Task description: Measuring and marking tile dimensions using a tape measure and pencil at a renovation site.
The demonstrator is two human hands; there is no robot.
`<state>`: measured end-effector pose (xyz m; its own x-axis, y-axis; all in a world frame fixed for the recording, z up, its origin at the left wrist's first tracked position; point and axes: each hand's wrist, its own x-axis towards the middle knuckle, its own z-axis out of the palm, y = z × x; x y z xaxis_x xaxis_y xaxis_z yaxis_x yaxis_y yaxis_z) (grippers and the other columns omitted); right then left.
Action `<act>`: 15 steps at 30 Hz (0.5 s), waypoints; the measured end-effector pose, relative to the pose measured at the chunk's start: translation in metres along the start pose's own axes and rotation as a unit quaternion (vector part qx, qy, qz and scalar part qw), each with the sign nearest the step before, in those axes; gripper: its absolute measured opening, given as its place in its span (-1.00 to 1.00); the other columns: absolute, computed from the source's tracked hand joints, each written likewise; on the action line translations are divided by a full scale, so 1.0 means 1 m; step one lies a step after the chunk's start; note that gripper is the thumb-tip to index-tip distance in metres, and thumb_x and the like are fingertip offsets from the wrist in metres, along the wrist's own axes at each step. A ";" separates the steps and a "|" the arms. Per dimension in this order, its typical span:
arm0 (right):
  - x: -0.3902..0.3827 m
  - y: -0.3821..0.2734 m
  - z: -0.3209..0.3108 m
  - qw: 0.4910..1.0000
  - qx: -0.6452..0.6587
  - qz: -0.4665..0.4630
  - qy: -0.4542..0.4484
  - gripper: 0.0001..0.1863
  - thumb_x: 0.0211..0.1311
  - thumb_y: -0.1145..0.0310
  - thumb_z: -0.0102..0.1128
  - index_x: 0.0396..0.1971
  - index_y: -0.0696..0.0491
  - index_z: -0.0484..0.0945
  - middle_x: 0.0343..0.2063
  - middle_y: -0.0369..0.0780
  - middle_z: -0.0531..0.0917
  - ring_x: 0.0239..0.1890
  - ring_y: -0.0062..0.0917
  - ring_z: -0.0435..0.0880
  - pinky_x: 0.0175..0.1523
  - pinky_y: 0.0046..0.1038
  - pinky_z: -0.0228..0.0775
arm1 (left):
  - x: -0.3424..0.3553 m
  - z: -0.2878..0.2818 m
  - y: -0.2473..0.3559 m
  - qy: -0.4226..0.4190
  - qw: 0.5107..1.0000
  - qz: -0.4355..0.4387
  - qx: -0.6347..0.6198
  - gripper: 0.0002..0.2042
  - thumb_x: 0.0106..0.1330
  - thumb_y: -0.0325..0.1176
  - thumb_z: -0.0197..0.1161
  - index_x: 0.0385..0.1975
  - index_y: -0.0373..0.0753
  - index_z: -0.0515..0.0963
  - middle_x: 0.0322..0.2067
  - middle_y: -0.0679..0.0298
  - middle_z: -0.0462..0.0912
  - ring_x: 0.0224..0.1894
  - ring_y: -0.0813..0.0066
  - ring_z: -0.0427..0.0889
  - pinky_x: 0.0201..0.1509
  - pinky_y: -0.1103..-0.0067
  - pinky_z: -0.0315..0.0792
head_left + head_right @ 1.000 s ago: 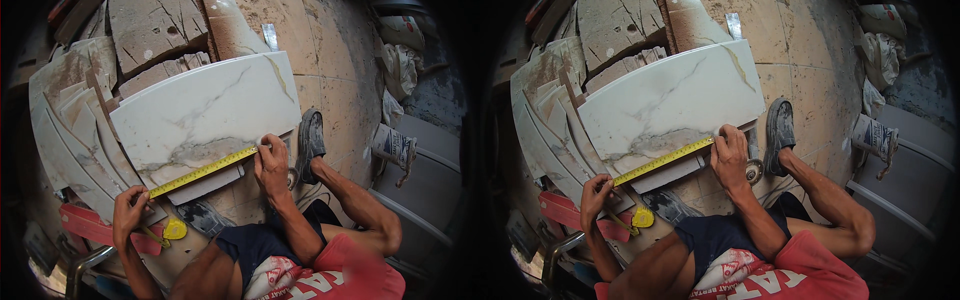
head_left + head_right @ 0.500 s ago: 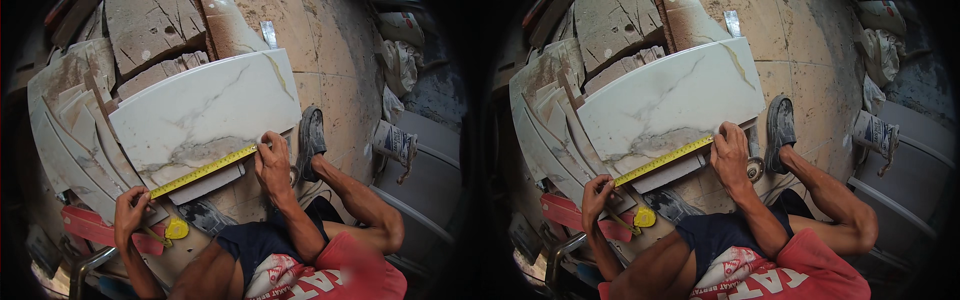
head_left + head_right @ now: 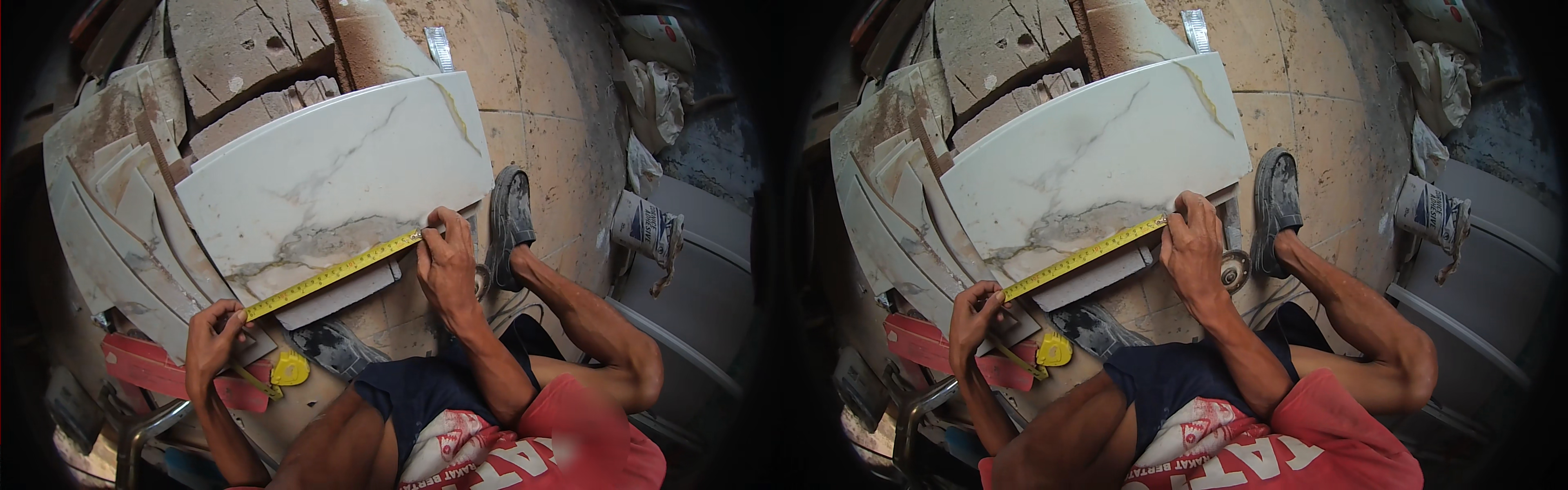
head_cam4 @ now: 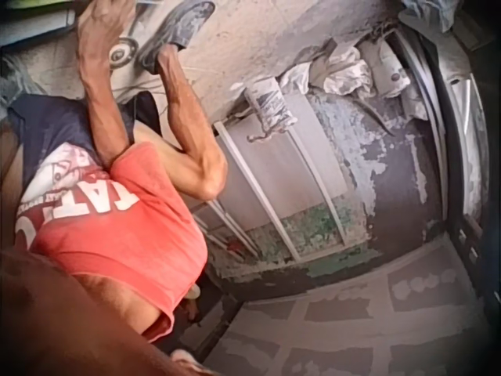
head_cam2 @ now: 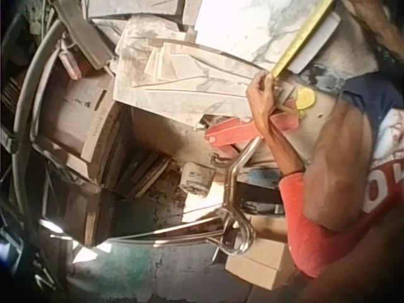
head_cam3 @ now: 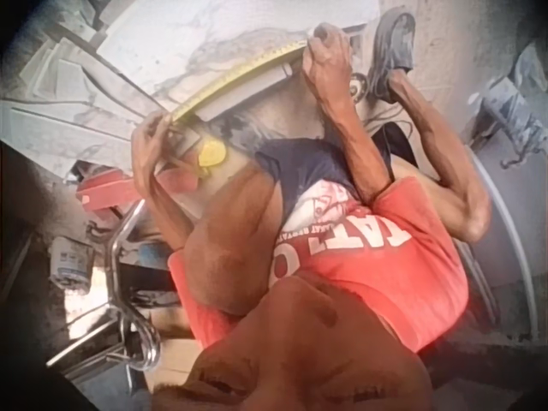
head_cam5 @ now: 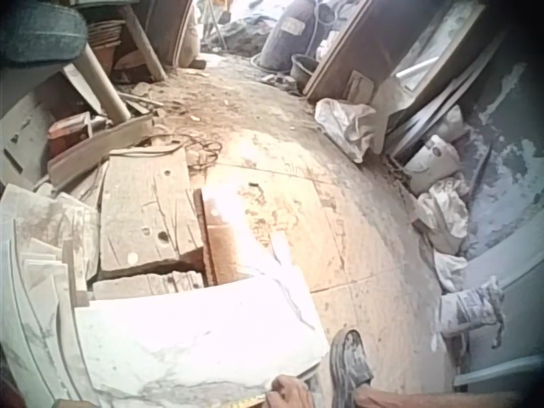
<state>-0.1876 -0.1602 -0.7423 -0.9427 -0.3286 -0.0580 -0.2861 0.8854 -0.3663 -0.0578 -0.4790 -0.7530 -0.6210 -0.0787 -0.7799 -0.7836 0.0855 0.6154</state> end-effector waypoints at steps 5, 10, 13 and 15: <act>0.001 -0.002 0.004 1.000 0.009 0.016 0.003 -0.88 -0.05 0.61 0.18 -0.45 0.24 0.48 -0.19 -0.10 0.43 -0.03 -0.20 0.43 0.05 -0.23 0.27 | -0.003 0.000 -0.001 0.005 1.000 0.000 0.026 -0.86 0.28 -0.43 0.14 -0.33 -0.39 0.55 -0.51 0.27 0.63 -0.57 0.68 0.47 -0.44 0.70 0.35; 0.005 -0.002 0.001 1.000 -0.017 -0.006 0.010 -0.89 -0.04 0.63 0.16 -0.45 0.24 0.48 -0.26 -0.09 0.44 -0.11 -0.18 0.43 0.03 -0.24 0.26 | -0.001 0.001 -0.002 0.005 1.000 0.000 -0.005 -0.86 0.28 -0.43 0.14 -0.32 -0.39 0.55 -0.52 0.29 0.63 -0.57 0.70 0.46 -0.44 0.71 0.36; 0.005 -0.001 0.005 1.000 0.002 0.012 0.012 -0.91 -0.04 0.62 0.16 -0.48 0.23 0.46 -0.28 -0.09 0.44 -0.12 -0.18 0.43 0.02 -0.23 0.26 | -0.004 0.002 0.000 0.010 1.000 -0.014 0.002 -0.86 0.28 -0.43 0.14 -0.33 -0.39 0.55 -0.52 0.29 0.63 -0.56 0.70 0.46 -0.43 0.71 0.36; 0.006 -0.002 0.000 1.000 -0.003 0.004 0.010 -0.91 -0.04 0.63 0.16 -0.48 0.23 0.47 -0.28 -0.09 0.44 -0.12 -0.18 0.43 0.02 -0.23 0.26 | -0.003 0.001 0.001 0.004 1.000 -0.009 -0.002 -0.86 0.28 -0.43 0.15 -0.33 -0.39 0.55 -0.52 0.29 0.63 -0.56 0.70 0.46 -0.43 0.71 0.36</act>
<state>-0.1926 -0.1638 -0.7422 -0.9481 -0.3152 -0.0428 -0.2797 0.8902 -0.3597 -0.0562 -0.4779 -0.7502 -0.6066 -0.0884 -0.7901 -0.7949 0.0810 0.6013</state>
